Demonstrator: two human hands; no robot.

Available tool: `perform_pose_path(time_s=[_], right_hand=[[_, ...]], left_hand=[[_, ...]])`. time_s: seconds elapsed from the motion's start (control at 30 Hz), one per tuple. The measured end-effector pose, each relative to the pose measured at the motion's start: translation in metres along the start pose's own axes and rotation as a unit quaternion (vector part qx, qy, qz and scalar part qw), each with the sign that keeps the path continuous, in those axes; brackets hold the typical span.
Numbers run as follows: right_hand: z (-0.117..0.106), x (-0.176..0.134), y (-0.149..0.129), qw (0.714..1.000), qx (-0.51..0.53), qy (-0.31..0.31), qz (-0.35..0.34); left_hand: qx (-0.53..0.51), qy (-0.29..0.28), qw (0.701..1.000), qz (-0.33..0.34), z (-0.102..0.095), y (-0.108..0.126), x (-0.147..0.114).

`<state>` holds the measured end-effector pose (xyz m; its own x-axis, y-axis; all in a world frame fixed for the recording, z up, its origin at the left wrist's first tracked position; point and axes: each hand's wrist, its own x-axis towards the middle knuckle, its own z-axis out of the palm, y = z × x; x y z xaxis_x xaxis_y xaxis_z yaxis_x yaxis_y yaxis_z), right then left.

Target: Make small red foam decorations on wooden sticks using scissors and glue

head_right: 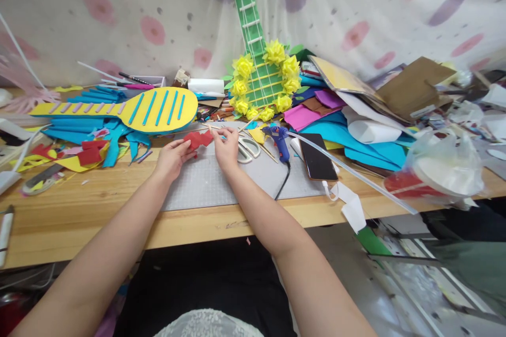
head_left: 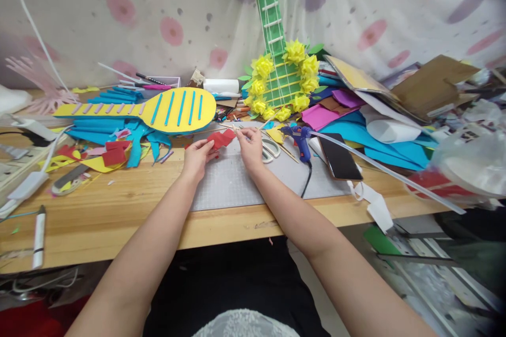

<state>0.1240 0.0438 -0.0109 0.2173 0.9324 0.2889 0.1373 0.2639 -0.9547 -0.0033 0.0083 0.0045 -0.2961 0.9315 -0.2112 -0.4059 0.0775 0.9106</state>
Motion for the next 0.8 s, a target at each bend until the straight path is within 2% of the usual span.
perform_pose_path(time_s=[0.03,0.1,0.17,0.23,0.8], right_hand=[[0.001,-0.003,-0.002,0.999,-0.017,-0.004,-0.03],[0.004,-0.009,-0.004,0.995,-0.033,-0.05,-0.076],[0.008,-0.014,-0.004,0.989,-0.056,-0.093,-0.102],[0.01,-0.018,-0.004,0.984,-0.086,-0.108,-0.115],[0.008,-0.02,-0.005,0.94,-0.241,-0.119,-0.211]], left_hand=[[0.001,0.006,1.0,-0.001,0.0,0.0,0.0],[0.001,0.008,1.0,-0.001,0.001,0.001,0.0],[-0.001,-0.002,1.0,0.001,0.001,0.001,-0.001],[-0.004,-0.008,1.0,0.0,0.002,0.002,-0.002],[-0.022,-0.008,0.999,-0.027,0.003,0.001,-0.003]])
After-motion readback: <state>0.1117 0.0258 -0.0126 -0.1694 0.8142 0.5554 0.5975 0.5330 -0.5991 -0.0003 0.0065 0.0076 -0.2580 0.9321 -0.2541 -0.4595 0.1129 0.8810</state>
